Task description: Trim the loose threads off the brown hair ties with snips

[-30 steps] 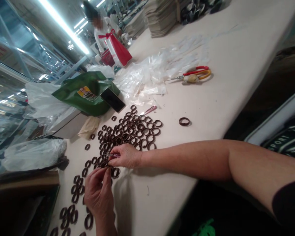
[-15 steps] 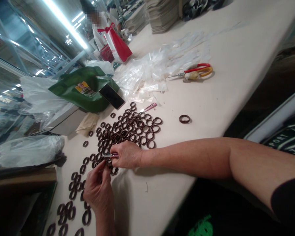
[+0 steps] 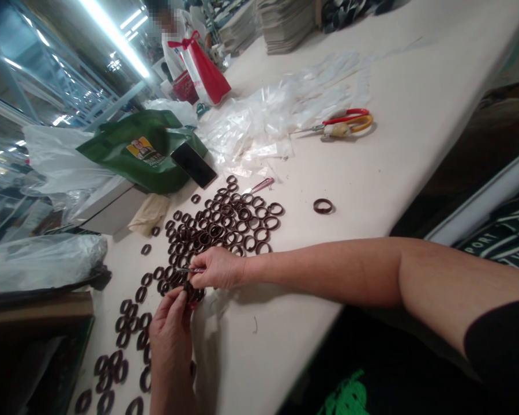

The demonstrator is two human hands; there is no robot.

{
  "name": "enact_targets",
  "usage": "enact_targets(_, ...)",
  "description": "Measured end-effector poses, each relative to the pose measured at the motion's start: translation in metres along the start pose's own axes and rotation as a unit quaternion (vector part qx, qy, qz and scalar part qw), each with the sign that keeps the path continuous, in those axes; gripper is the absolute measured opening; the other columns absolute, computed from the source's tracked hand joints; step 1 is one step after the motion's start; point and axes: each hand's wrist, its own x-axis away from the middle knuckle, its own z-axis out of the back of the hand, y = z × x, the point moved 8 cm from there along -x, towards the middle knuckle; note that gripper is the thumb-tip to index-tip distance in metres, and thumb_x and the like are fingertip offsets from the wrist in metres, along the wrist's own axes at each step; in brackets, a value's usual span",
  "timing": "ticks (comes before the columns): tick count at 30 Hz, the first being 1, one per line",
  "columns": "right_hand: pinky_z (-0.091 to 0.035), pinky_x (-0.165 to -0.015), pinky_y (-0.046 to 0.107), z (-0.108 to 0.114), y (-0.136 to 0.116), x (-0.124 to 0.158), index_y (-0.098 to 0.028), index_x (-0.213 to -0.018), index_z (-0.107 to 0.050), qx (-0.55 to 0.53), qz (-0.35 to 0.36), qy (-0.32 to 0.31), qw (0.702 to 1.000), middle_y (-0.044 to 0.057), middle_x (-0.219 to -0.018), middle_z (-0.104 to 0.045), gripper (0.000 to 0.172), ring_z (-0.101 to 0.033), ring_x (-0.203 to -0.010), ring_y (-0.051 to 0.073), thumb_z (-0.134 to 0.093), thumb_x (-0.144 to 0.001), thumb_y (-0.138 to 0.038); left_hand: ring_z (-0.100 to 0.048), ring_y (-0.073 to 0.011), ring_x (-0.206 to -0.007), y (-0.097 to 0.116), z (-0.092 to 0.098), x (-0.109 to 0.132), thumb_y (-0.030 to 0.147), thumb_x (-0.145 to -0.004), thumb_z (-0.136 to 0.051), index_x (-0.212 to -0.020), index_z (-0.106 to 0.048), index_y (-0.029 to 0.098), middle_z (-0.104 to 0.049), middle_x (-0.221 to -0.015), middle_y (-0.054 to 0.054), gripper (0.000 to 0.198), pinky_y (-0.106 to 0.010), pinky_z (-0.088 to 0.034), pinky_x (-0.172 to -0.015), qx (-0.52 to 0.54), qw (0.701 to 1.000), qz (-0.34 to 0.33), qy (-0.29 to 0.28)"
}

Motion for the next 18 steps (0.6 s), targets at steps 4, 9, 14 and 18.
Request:
enact_targets(4,-0.044,-0.048,0.016,-0.0062,0.0074,-0.0023,-0.014,-0.082,-0.066,-0.077,-0.049,-0.039,0.995,-0.004,-0.067,-0.056,0.01,-0.05,-0.059,0.008,-0.06,-0.074,-0.016,-0.061,-0.0102,-0.068,-0.0078,-0.0089,0.0001,0.041,-0.057,-0.087,-0.082,-0.072,0.017,-0.071,-0.081,-0.002,0.037,-0.019,-0.05,-0.063,0.131,0.99,0.055,-0.026)
enact_targets(9,-0.046,-0.047,0.014,-0.0035,0.0068,-0.0045,-0.014,-0.08,-0.064,-0.102,-0.046,-0.031,0.993,-0.003,-0.071,-0.059,0.004,-0.053,-0.062,0.008,-0.062,-0.079,-0.017,-0.065,-0.0107,-0.071,-0.0096,-0.0112,-0.0007,0.035,-0.05,-0.092,-0.078,-0.074,0.017,-0.073,-0.082,-0.003,0.038,-0.019,-0.053,-0.068,0.162,0.985,0.059,0.011)
enact_targets(14,-0.045,-0.046,0.013,-0.0046,0.0063,-0.0028,-0.014,-0.077,-0.061,-0.108,-0.056,-0.035,0.992,-0.002,-0.07,-0.061,0.009,-0.055,-0.062,0.008,-0.066,-0.083,-0.019,-0.068,-0.0141,-0.089,-0.0027,-0.012,-0.0004,0.036,-0.053,-0.091,-0.078,-0.076,0.018,-0.075,-0.094,-0.005,0.034,-0.022,-0.053,-0.083,0.147,0.989,0.012,0.011)
enact_targets(18,-0.045,-0.046,0.015,-0.0102,0.0093,0.0003,-0.014,-0.08,-0.059,-0.098,-0.089,-0.057,0.99,-0.001,-0.067,-0.062,0.015,-0.058,-0.059,0.009,-0.062,-0.09,-0.025,-0.067,-0.0179,-0.1,-0.0014,-0.0117,0.0016,0.036,-0.055,-0.09,-0.074,-0.076,0.019,-0.075,-0.1,-0.004,0.03,-0.029,-0.049,-0.095,0.134,0.991,-0.007,0.014)
